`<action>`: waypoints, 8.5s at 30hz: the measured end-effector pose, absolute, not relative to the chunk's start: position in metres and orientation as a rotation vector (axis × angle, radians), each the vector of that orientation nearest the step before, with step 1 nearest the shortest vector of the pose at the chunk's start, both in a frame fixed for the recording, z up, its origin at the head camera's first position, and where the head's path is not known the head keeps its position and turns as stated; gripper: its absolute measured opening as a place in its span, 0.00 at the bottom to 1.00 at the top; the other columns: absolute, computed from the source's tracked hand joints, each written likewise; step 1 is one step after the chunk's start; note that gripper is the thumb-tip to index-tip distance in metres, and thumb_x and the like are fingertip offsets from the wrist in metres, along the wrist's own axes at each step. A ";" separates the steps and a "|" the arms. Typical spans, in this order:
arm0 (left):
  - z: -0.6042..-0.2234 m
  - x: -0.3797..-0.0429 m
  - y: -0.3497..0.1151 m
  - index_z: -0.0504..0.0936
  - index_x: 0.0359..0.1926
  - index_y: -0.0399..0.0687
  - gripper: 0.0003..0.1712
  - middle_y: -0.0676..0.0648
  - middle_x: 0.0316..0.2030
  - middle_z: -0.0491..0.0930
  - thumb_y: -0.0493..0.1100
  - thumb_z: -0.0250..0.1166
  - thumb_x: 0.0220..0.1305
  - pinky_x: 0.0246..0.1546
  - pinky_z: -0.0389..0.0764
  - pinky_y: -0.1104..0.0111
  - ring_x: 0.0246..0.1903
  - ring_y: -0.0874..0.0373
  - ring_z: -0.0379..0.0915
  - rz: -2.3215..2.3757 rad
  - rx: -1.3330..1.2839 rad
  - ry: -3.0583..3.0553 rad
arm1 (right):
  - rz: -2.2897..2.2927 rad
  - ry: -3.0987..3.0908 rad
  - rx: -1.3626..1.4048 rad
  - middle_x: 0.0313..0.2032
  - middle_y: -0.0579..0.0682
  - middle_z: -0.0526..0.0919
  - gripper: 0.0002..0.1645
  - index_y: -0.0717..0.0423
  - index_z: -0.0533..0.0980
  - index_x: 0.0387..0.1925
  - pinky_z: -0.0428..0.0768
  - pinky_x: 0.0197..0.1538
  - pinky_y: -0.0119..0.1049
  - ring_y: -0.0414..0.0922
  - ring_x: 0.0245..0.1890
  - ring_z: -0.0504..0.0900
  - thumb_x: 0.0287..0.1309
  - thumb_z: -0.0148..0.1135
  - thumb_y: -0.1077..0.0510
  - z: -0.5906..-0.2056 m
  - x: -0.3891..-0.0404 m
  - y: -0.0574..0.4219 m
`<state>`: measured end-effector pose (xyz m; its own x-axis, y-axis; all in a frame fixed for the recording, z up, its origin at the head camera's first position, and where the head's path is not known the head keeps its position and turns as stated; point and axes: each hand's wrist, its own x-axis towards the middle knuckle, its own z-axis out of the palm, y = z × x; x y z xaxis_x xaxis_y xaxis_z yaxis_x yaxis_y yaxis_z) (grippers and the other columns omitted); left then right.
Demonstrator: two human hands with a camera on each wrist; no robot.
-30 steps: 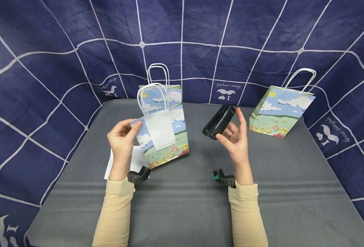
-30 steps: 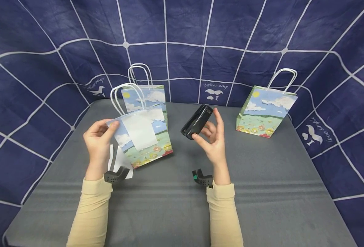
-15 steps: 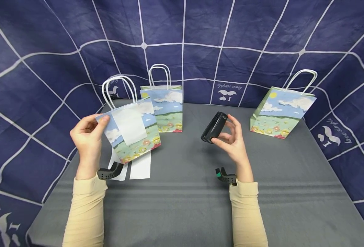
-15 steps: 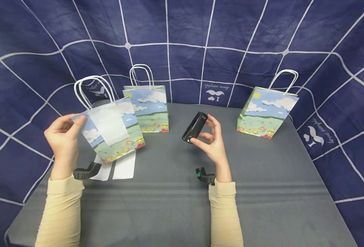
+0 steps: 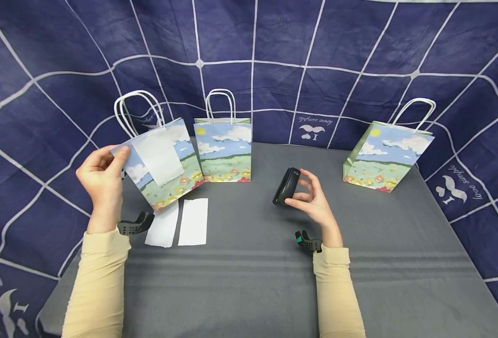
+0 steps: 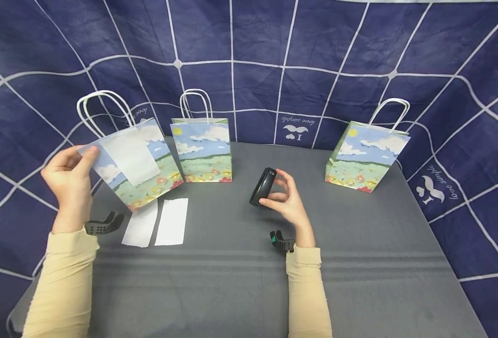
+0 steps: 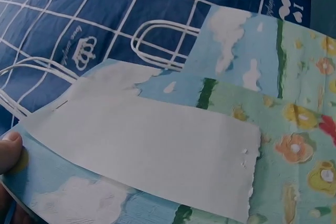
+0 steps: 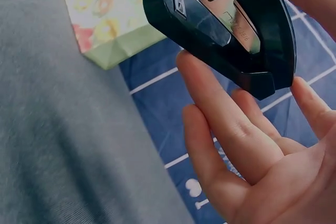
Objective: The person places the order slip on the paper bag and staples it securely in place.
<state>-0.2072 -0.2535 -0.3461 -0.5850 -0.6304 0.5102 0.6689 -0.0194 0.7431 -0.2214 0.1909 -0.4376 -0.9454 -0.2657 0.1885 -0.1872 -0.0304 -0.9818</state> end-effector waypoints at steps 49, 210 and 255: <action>-0.384 -0.278 -0.295 0.86 0.30 0.39 0.05 0.54 0.22 0.80 0.31 0.72 0.48 0.32 0.71 0.75 0.23 0.65 0.72 -1.595 0.359 -1.348 | -1.879 2.266 -0.245 0.61 0.71 0.63 0.45 0.65 0.53 0.69 0.70 0.56 0.51 0.63 0.57 0.69 0.53 0.65 0.67 -0.458 -0.221 0.190; -0.507 -0.185 -0.283 0.79 0.45 0.29 0.12 0.57 0.36 0.72 0.33 0.58 0.65 0.33 0.71 0.85 0.31 0.76 0.71 -1.478 0.363 -2.177 | -1.939 2.696 -0.409 0.32 0.57 0.82 0.12 0.62 0.80 0.40 0.74 0.33 0.33 0.53 0.34 0.81 0.62 0.60 0.57 -0.430 -0.309 0.081; -0.364 -0.175 -0.201 0.84 0.36 0.38 0.05 0.41 0.32 0.82 0.34 0.64 0.58 0.32 0.67 0.76 0.28 0.72 0.69 -1.213 -0.042 -2.134 | -2.014 2.662 -0.514 0.34 0.64 0.81 0.11 0.68 0.78 0.41 0.74 0.36 0.36 0.61 0.35 0.79 0.62 0.59 0.62 -0.425 -0.254 0.106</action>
